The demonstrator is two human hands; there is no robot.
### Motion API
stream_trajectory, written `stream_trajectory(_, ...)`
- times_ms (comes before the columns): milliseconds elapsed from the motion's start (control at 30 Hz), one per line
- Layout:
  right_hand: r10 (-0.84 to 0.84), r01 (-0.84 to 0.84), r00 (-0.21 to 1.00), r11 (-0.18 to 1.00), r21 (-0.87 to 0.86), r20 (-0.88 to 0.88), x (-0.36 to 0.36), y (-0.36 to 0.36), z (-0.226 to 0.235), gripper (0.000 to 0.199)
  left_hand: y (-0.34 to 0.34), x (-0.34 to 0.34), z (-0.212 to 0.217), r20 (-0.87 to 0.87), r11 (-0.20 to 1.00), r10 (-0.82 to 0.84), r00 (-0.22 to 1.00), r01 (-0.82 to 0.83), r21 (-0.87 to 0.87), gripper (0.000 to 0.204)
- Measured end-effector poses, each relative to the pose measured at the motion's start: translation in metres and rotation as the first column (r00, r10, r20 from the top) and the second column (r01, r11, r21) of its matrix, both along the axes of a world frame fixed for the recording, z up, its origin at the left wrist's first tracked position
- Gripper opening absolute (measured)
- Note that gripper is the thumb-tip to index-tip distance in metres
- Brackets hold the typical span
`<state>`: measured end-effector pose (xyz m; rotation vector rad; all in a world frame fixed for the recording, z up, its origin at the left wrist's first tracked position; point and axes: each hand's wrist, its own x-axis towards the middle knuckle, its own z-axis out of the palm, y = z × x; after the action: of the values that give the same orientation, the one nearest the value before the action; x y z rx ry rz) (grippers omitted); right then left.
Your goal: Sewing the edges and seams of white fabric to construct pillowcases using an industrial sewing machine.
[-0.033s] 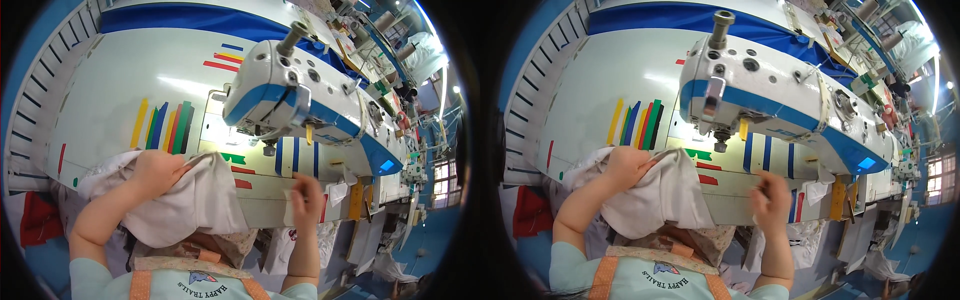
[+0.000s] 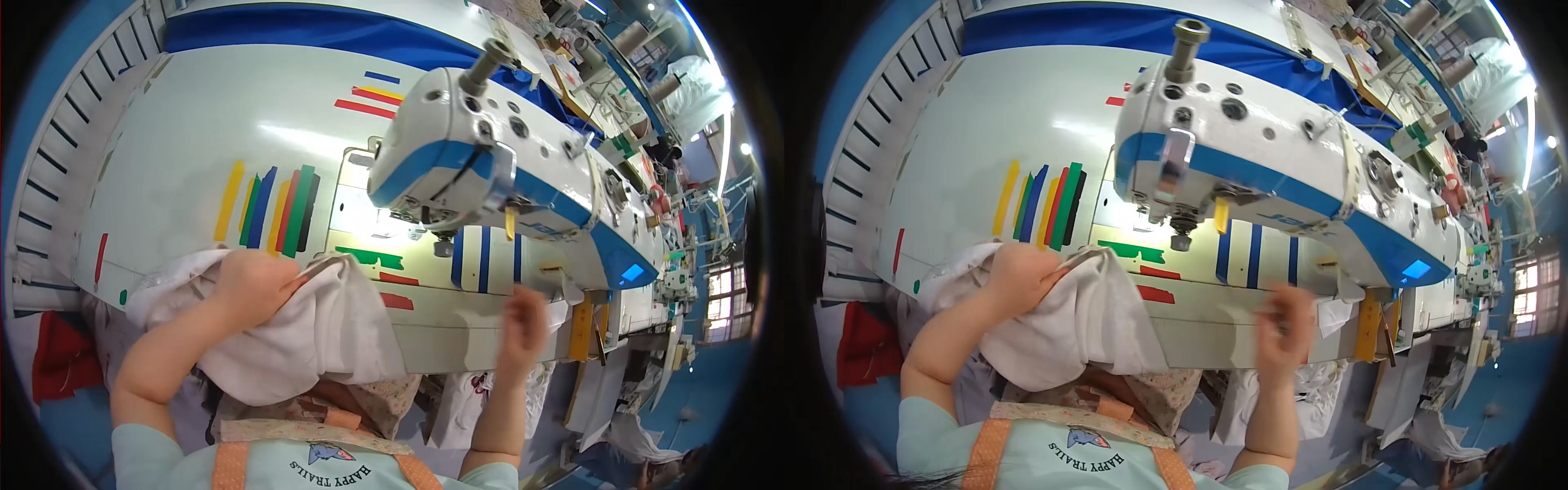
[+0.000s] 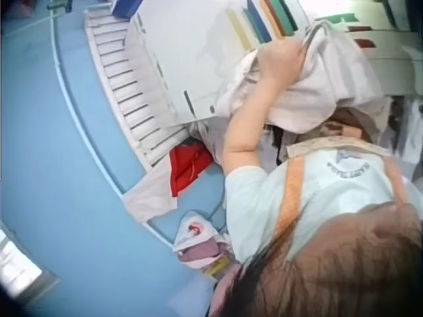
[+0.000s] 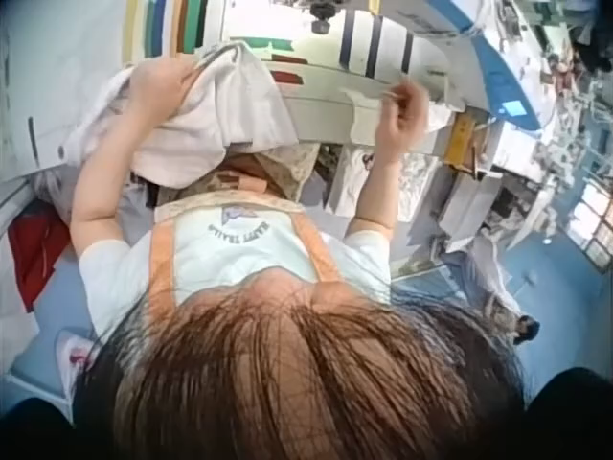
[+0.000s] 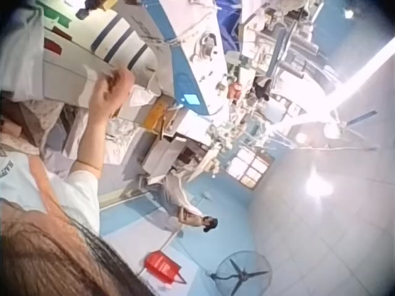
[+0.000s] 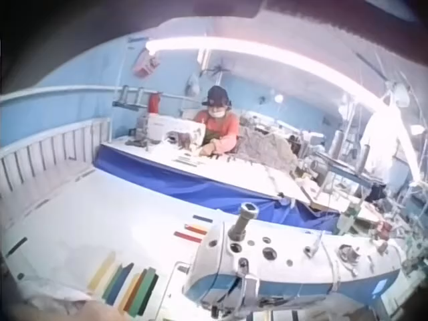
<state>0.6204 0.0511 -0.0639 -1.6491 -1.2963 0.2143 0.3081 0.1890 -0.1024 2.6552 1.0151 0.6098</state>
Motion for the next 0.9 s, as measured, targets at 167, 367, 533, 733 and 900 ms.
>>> stream_trajectory(167,-0.836,0.667,0.546,0.472,0.576,0.052,0.145,-0.01,0.07,0.032,-0.006,-0.013,0.002,0.072,0.999,0.033,0.997,-0.033,-0.004,0.028)
stream_trajectory(367,-0.729,0.727,0.668,0.682,-0.079,-0.148,0.338,-0.012,0.116,0.029,-0.018,-0.02,0.005,0.028,0.999,-0.042,0.999,0.043,-0.027,0.029)
stream_trajectory(533,-0.429,0.559,0.629,0.829,-0.006,-0.649,0.335,-0.004,0.086,0.033,-0.058,-0.041,0.005,-0.005,0.99,-0.053,0.999,0.052,-0.133,0.028)
stream_trajectory(733,-0.353,0.491,0.713,0.868,0.073,-0.606,0.385,-0.048,0.065,0.029,-0.107,-0.055,0.007,0.118,0.937,-0.016,0.993,0.056,-0.345,0.025)
stream_trajectory(900,-0.747,0.757,0.626,0.516,0.401,-0.222,0.221,-0.019,0.051,0.027,-0.145,-0.056,0.003,0.082,0.577,0.223,0.971,-0.063,-0.814,0.016)
